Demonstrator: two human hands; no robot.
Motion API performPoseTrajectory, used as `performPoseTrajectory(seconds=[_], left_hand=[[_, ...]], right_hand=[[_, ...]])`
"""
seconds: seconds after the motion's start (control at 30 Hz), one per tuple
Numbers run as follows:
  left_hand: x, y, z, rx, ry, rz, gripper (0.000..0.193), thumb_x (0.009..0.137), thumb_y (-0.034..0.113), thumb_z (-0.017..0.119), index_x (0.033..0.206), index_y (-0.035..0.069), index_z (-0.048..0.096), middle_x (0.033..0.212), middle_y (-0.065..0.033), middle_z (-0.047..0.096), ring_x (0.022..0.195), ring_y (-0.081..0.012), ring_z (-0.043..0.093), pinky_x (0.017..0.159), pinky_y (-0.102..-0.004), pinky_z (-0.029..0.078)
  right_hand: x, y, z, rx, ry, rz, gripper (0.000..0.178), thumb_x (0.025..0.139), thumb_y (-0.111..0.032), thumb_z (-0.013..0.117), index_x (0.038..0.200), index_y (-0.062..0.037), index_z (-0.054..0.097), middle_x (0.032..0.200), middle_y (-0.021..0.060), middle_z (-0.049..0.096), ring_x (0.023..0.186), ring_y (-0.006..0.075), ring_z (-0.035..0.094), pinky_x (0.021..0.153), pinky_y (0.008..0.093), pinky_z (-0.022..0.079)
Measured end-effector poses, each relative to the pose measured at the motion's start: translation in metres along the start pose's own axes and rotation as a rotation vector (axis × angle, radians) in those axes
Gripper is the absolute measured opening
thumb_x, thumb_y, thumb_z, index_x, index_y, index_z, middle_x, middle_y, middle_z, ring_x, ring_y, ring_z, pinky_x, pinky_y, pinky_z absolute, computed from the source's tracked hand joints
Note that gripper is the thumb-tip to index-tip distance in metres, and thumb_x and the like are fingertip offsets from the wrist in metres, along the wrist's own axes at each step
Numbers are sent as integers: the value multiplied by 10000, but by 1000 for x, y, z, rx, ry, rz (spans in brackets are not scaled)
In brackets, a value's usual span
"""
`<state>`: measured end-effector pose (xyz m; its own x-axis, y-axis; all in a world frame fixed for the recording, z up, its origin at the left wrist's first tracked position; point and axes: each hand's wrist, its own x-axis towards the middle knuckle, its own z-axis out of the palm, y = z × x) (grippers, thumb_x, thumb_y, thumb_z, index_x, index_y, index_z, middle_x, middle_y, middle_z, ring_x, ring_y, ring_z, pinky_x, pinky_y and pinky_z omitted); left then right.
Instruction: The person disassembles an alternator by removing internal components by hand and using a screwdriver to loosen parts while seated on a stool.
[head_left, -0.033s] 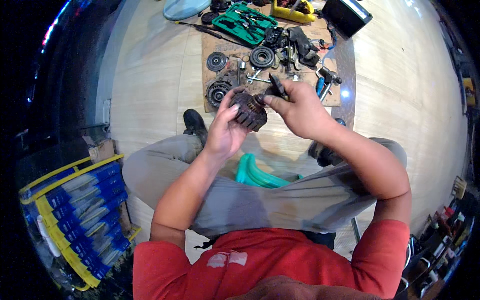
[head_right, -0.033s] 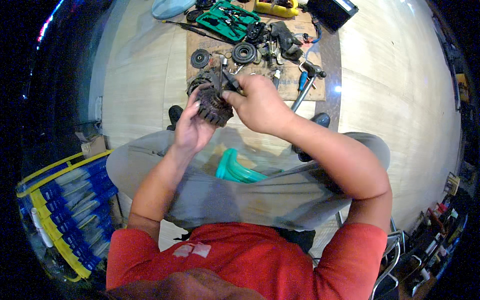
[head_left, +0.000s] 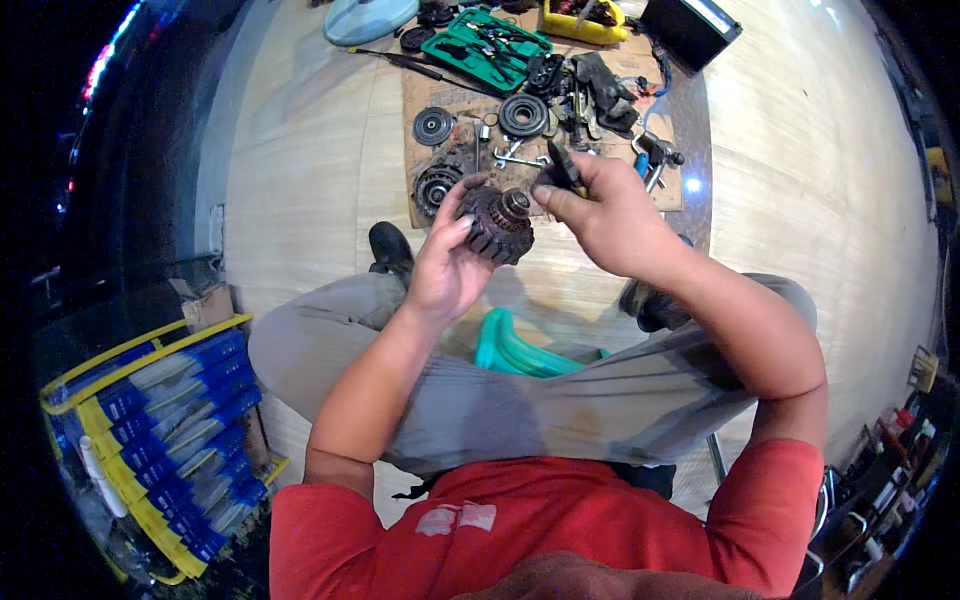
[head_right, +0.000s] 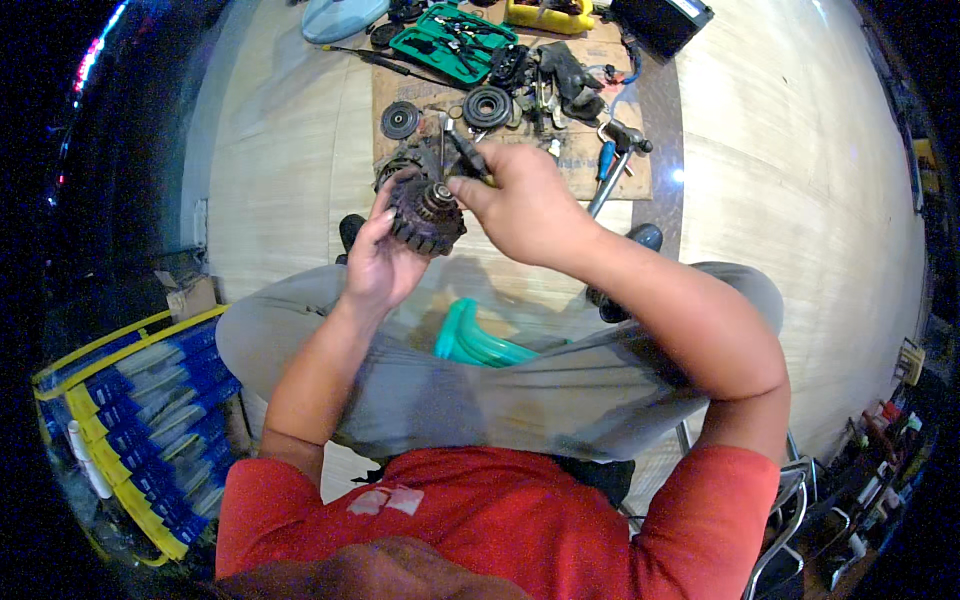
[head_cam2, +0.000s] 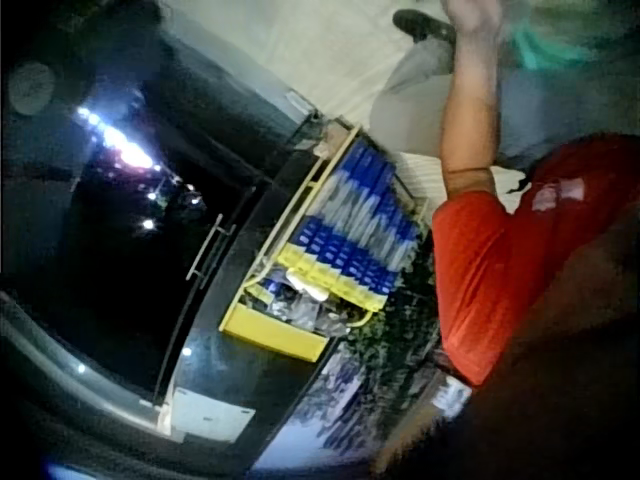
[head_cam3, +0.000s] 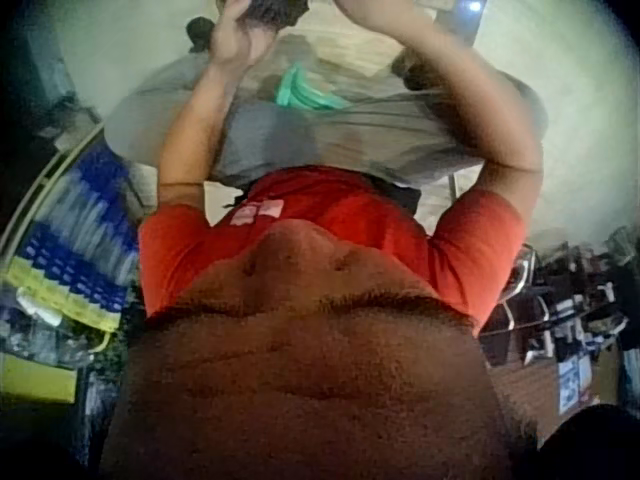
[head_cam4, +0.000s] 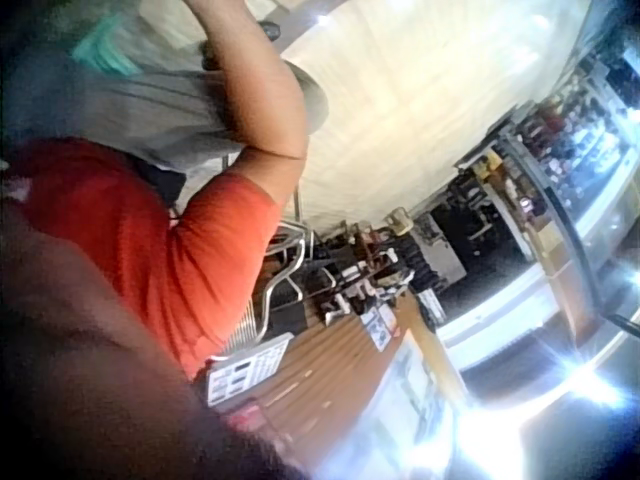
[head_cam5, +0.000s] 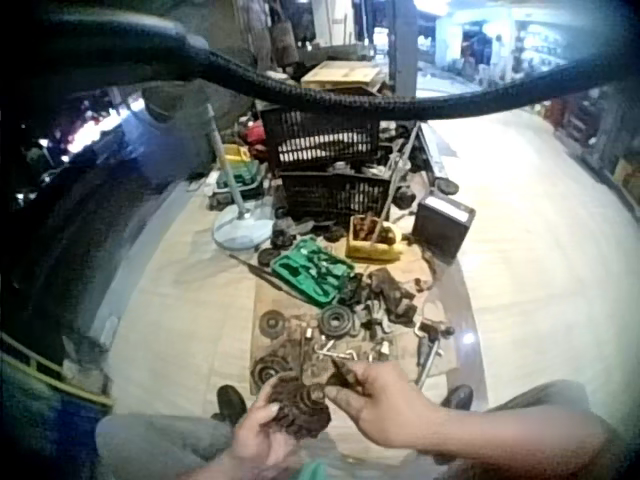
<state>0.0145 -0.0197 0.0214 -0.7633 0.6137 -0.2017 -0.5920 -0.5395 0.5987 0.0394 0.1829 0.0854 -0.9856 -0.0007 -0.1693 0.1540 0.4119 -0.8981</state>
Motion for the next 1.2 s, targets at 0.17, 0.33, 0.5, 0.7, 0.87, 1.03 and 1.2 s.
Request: performPoseTrajectory(seconds=[0.17,0.33,0.5,0.7,0.87,1.03,1.2], left_hand=[[2,3,6,-7,-51,-10,623,885,207,480,1468,101,288,1390,-185,473,1272,-316,501,1069,-508,409],[4,2,4,-39,-69,-71,682,865,276,495,1489,116,273,1431,-202,444,1271,-362,499,1063,-530,407],[7,1,2,-33,-107,-122,717,848,318,516,1497,138,271,1442,-221,438,1199,-430,545,945,-494,483],[8,3,1,-43,-146,-142,759,822,337,565,1503,168,275,1443,-229,434,1139,-460,575,808,-438,525],[8,7,6,-8,-178,-141,813,780,289,637,1498,159,279,1432,-231,435,1127,-457,582,801,-430,548],[6,7,3,-2,-179,-148,788,788,245,641,1489,155,292,1410,-232,450,1118,-445,589,792,-425,555],[5,7,3,-28,-135,-147,730,819,245,616,1475,150,311,1389,-225,474,1099,-425,602,758,-404,547]], right_hand=[[-11,-10,-22,112,47,-32,164,912,-158,641,890,5,631,708,45,591,674,146,537,623,317,445],[-13,-2,-30,38,78,-77,206,868,-171,657,965,10,670,744,213,656,686,318,650,666,409,500],[-17,-2,-35,6,61,-13,232,866,-207,656,959,5,677,736,223,645,686,350,641,662,424,494],[-17,0,-37,43,70,-39,242,862,-222,654,943,5,679,740,236,640,706,381,636,667,442,489],[-16,0,-38,-9,82,-38,247,859,-227,655,929,9,678,740,239,639,703,397,629,664,448,490],[-14,1,-36,22,84,-43,251,852,-235,663,926,4,681,730,238,636,700,398,632,662,452,492],[-12,7,-33,19,68,-35,243,852,-231,665,925,-1,693,739,240,642,702,389,639,664,451,493]])
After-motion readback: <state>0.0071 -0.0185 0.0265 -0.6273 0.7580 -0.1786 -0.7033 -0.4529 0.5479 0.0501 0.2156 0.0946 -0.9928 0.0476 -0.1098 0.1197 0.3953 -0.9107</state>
